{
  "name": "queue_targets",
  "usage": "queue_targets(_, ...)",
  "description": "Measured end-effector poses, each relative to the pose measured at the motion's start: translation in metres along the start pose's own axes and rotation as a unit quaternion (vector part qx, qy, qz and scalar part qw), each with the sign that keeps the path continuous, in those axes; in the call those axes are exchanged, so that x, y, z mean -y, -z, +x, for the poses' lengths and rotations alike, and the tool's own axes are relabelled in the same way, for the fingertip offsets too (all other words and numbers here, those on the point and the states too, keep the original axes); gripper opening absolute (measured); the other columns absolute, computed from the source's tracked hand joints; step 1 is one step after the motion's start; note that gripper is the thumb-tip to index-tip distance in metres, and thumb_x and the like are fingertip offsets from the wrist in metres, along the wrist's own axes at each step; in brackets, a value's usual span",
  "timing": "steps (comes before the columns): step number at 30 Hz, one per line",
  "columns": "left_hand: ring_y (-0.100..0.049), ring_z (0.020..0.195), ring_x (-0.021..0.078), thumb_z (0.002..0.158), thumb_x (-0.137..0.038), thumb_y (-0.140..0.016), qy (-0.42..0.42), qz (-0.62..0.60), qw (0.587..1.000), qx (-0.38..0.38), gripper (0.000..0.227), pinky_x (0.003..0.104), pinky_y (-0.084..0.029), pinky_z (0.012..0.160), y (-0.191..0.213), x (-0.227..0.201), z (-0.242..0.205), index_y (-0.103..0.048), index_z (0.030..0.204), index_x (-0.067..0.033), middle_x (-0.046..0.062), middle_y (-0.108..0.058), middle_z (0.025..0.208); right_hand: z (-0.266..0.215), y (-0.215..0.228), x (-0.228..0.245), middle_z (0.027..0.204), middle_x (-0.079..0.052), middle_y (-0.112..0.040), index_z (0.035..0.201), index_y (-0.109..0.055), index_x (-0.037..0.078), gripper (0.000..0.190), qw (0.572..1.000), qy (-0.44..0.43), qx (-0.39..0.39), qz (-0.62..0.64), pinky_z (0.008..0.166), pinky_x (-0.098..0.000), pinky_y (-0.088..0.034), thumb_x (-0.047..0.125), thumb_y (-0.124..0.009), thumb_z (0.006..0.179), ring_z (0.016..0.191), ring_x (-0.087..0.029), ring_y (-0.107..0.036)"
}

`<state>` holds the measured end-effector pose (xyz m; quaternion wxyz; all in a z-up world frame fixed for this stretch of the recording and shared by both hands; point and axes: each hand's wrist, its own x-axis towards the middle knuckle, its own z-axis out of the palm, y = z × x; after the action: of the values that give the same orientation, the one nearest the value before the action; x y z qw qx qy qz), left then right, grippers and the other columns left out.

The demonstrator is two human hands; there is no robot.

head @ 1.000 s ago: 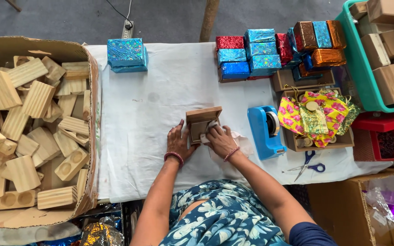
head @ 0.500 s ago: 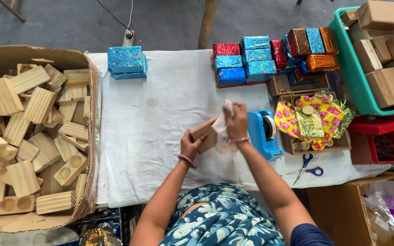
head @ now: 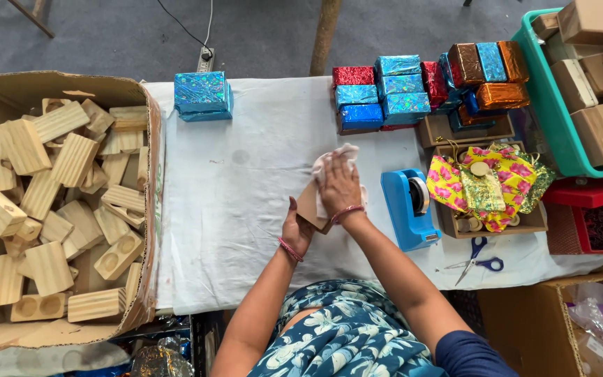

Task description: The person wipes the inside and outside of a small wooden box using a cloth. They then place a small decorative item into the box and close the lid. The workspace includes a table with various wrapped boxes and a large container of wooden pieces.

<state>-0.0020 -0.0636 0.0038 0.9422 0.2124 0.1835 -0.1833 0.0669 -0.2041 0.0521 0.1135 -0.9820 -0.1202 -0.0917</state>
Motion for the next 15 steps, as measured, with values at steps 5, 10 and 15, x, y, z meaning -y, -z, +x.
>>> queue_targets(5,-0.049,0.139,0.0259,0.102,-0.058,-0.041,-0.012,-0.026,0.998,0.064,0.071,0.044,-0.040,0.116,-0.022,-0.001,-0.007,-0.042,0.154,-0.0089,0.009,-0.051,0.153,-0.024,-0.001,0.025,0.167,-0.023,-0.030,0.157,-0.040,0.000,0.065,0.998,0.038,-0.020,-0.047,0.122,-0.0558,-0.015,0.039,-0.045,0.104,0.158,-0.033,-0.023)
queue_targets(10,-0.039,0.146,0.0256,0.105,-0.052,-0.033,-0.050,-0.115,0.985,0.121,0.065,0.043,-0.033,0.120,-0.037,-0.003,-0.012,-0.035,0.157,-0.0123,0.007,-0.039,0.161,-0.049,0.030,0.044,0.165,-0.020,-0.032,0.155,-0.041,0.002,0.064,0.990,0.132,-0.023,-0.035,0.122,-0.0580,-0.016,0.037,-0.049,0.102,0.157,-0.032,-0.024)
queue_targets(15,-0.032,0.154,0.0206,0.110,-0.047,-0.037,-0.087,0.132,0.986,0.057,0.065,0.034,-0.025,0.125,-0.015,0.003,0.019,-0.037,0.158,-0.0031,0.010,-0.038,0.166,-0.031,0.044,0.022,0.168,-0.017,-0.032,0.158,-0.040,0.008,0.060,0.988,0.061,-0.045,0.132,0.124,-0.0587,-0.018,0.037,-0.050,0.106,0.157,-0.034,-0.025)
